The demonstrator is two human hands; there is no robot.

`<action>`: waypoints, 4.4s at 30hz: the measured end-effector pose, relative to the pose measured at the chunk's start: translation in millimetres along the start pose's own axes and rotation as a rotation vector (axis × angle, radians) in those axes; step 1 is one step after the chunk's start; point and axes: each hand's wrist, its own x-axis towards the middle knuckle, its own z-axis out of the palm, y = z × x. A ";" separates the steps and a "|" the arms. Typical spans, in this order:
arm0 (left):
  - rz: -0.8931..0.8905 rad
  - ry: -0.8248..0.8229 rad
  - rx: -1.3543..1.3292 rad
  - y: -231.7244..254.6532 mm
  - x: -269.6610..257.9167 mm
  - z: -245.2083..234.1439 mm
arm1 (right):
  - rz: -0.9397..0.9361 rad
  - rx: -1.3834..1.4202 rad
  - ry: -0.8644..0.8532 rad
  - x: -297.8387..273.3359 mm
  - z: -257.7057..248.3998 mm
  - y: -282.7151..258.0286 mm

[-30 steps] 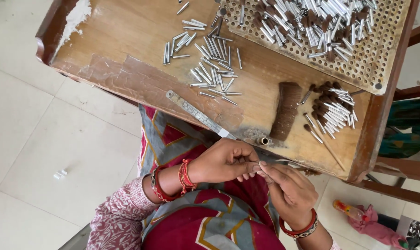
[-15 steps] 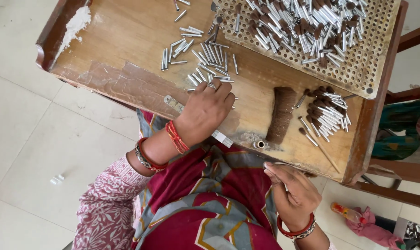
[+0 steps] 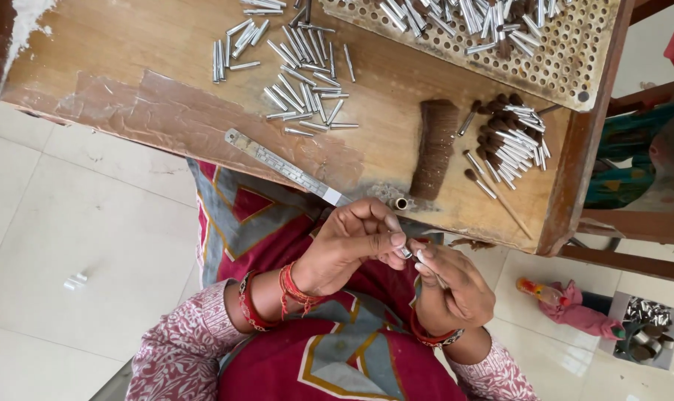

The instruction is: Assembling brush heads by manually inserting bristles into metal ferrules using a guide tool.

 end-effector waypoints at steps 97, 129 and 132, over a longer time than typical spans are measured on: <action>-0.020 0.111 -0.004 -1.4 -2.8 -9.3 | -0.025 -0.257 -0.133 -11.9 0.0 -0.6; 0.245 0.264 0.046 29.0 15.6 -7.1 | 0.010 -0.291 -0.004 27.5 -56.7 23.5; 0.205 0.273 0.045 30.0 16.6 -2.3 | -0.003 -0.241 -0.065 10.6 -37.3 12.9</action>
